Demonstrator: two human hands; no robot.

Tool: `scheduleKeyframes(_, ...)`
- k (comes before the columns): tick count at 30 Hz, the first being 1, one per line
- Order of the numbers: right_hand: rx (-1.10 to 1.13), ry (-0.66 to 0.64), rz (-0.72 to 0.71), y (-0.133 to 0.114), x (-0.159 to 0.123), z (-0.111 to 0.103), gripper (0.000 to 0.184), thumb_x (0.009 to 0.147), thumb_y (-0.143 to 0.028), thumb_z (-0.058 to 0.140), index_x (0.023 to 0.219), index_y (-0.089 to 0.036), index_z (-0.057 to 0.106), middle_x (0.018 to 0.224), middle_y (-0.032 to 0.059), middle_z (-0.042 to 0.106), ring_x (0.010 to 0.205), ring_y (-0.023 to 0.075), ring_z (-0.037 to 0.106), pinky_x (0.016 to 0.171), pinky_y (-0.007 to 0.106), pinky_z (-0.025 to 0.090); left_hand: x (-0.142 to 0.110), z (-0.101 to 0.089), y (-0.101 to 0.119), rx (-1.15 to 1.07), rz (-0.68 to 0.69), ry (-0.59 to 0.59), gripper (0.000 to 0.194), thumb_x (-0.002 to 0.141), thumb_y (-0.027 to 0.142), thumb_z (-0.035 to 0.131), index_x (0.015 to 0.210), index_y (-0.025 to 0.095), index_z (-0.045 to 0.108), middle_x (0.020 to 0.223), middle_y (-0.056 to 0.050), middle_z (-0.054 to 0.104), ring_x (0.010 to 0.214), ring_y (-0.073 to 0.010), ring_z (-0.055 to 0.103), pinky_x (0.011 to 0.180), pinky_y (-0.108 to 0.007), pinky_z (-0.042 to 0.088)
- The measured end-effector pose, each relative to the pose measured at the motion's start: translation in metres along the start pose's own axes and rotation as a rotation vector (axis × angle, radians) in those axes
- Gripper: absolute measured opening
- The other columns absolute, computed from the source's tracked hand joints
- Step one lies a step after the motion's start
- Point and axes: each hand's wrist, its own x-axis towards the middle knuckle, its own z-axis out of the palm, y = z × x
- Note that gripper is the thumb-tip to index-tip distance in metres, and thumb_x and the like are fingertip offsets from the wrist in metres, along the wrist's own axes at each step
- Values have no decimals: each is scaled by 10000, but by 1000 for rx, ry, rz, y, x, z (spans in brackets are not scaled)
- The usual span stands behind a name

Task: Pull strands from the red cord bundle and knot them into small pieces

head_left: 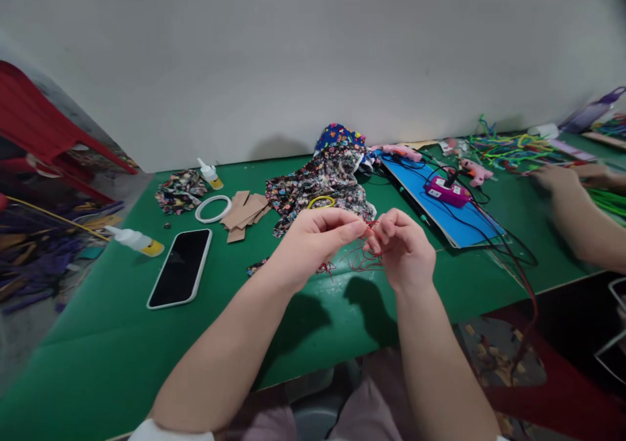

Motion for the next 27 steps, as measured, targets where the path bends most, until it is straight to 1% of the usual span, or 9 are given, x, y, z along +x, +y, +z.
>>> scheduleKeyframes(2,-19,-19,29,-2,-3,2,124,731,-186,445,608,-196,427,521,-67,360,427,77,417,470,236,456,2,-1,-2,12,-15,30,191,746,347,675,711,162,704,405,61,419,362,-35,264,393,-211,210)
scheduleKeyframes(5,-84,-62,41,-5,-7,6,228,827,-317,484,641,-211,407,513,-78,376,422,78,411,449,228,457,3,-1,-3,21,-37,119,221,729,380,683,735,160,696,421,64,416,361,-31,243,365,-208,164)
scheduleKeyframes(7,-164,-50,-27,-5,-10,10,228,831,-377,543,689,-220,461,550,-70,453,468,80,458,468,214,468,4,-1,-3,11,-23,177,224,725,384,684,745,162,691,428,68,414,368,-30,241,366,-203,177)
scheduleKeyframes(9,-254,-15,-130,-5,-14,14,130,783,-343,638,808,-239,565,663,-48,555,573,83,530,515,198,493,4,1,-2,2,13,208,203,725,370,686,733,167,690,434,67,422,385,-34,275,393,-199,239)
scheduleKeyframes(11,-307,34,-209,-5,-17,19,189,741,-284,697,916,-265,629,773,-29,611,648,82,566,541,184,511,3,3,-2,8,51,218,176,725,352,688,715,176,688,444,63,443,413,-44,336,432,-199,301)
scheduleKeyframes(13,-290,84,-238,-4,-19,23,150,751,-264,690,899,-274,668,746,-30,626,609,74,565,523,178,514,3,4,-2,29,71,222,159,725,340,688,709,182,688,467,53,480,447,-56,396,458,-201,338)
scheduleKeyframes(16,-212,161,-234,-3,-20,25,39,767,-268,673,801,-267,691,616,-42,603,506,68,535,456,178,494,2,6,-3,86,87,225,148,728,325,685,719,177,695,524,33,550,491,-68,455,473,-201,364)
scheduleKeyframes(23,-204,203,-210,-6,-19,22,57,740,-281,693,784,-246,705,586,-30,615,477,85,536,420,203,489,3,7,-7,216,145,213,160,745,331,672,753,177,712,680,-2,664,612,-90,540,561,-200,428)
scheduleKeyframes(27,-161,198,-176,-6,-18,21,94,722,-313,707,793,-252,711,619,-26,635,488,81,547,430,202,507,3,7,-9,254,171,235,169,746,341,670,747,178,715,677,-4,666,626,-96,547,582,-206,437)
